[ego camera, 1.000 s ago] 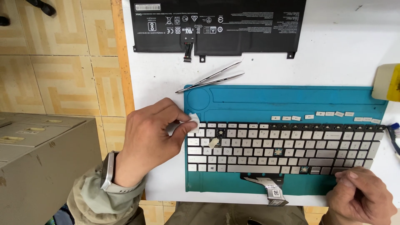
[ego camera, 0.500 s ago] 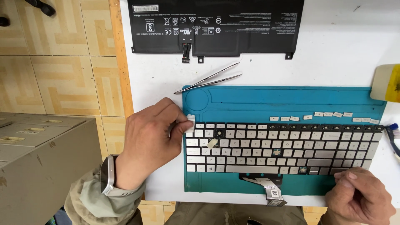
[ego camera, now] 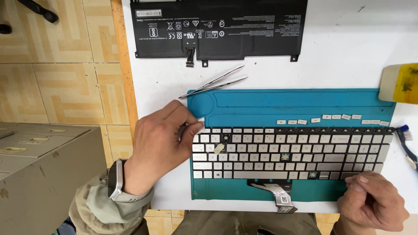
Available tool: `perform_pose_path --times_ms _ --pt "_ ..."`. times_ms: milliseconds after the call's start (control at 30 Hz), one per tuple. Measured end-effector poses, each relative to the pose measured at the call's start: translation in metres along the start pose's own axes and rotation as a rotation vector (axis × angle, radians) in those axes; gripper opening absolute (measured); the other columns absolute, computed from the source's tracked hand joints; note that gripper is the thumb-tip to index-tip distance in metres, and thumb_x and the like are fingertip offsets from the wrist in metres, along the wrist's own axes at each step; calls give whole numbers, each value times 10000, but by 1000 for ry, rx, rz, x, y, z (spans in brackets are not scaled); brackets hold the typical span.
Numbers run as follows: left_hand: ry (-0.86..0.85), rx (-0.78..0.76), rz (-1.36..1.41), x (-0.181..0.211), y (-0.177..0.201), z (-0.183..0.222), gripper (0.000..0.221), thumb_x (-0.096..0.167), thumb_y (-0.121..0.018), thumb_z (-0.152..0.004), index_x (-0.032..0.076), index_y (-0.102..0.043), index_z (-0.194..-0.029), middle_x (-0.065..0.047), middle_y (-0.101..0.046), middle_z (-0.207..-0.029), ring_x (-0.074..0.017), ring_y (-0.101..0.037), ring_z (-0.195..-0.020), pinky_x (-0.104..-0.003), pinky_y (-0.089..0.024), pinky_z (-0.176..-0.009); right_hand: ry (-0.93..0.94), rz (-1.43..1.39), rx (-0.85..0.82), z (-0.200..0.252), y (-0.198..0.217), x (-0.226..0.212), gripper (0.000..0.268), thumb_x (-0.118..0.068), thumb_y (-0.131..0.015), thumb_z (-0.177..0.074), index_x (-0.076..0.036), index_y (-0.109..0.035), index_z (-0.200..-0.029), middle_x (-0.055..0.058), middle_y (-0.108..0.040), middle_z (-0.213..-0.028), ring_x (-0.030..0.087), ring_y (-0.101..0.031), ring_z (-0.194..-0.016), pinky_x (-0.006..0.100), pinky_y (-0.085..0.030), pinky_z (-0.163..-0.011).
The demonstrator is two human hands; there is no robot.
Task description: Cleaning and inspecting a laptop keyboard using a toothbrush and a small cloth on a repair bench
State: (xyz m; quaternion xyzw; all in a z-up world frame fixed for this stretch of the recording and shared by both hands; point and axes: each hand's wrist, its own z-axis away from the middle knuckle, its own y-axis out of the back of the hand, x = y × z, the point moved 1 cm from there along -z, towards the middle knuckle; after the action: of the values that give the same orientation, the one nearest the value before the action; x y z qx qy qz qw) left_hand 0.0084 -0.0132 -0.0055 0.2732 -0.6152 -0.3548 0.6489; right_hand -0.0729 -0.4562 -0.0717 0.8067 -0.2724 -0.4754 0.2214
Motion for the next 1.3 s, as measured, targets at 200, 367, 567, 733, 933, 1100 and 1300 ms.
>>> perform_pose_path --times_ms 200,367,567,733,933,1100,1300 --pt "42 77 58 -19 22 11 170 101 -753 -945 109 -609 -856 1 -588 -802 -163 -475 -548 -319 -368 -503 21 -61 54 -1 -6 3 18 218 -540 -972 218 -552 -959 328 -542 -708 399 -577 -588 467 -485 -605" --pt "-210 56 -325 -15 18 35 255 -20 -610 -843 106 -644 -1062 -37 -600 -912 -241 -533 -689 -376 -403 -500 23 -30 33 -4 -4 0 61 195 -574 -1015 229 -573 -965 344 -573 -753 407 -603 -626 473 -513 -648" --pt "-430 44 -596 -15 6 51 675 -160 -536 -777 177 -635 -1353 -43 -570 -938 -206 -476 -716 -301 -407 -514 20 -44 33 1 -2 5 114 126 -595 -1015 229 -571 -973 338 -572 -767 404 -601 -621 461 -507 -630" --pt "-452 46 -677 -13 6 53 547 -100 -530 -909 171 -619 -1376 -37 -550 -927 -202 -457 -706 -301 -398 -509 -9 -27 35 1 -2 2 63 171 -583 -1022 229 -583 -995 349 -587 -804 411 -615 -655 471 -523 -671" --pt "-437 22 -630 -12 5 51 690 -162 -499 -796 178 -622 -1384 -41 -520 -890 -212 -446 -701 -315 -378 -506 45 -78 63 -2 -5 5 93 148 -588 -998 232 -559 -968 343 -555 -739 409 -590 -603 463 -495 -606" --pt "-400 -16 -585 -10 9 50 830 -156 -492 -649 187 -627 -1393 -33 -493 -875 -220 -438 -698 -327 -374 -493 27 -54 48 -1 -4 5 80 155 -591 -1009 231 -577 -985 341 -582 -766 398 -607 -626 454 -510 -637" --pt "-437 -70 -681 -3 10 40 757 -138 -478 -838 240 -538 -1492 -49 -482 -891 -215 -441 -694 -327 -389 -510 28 -82 97 -3 -9 3 24 208 -565 -976 207 -545 -964 324 -545 -712 382 -575 -580 445 -477 -586"
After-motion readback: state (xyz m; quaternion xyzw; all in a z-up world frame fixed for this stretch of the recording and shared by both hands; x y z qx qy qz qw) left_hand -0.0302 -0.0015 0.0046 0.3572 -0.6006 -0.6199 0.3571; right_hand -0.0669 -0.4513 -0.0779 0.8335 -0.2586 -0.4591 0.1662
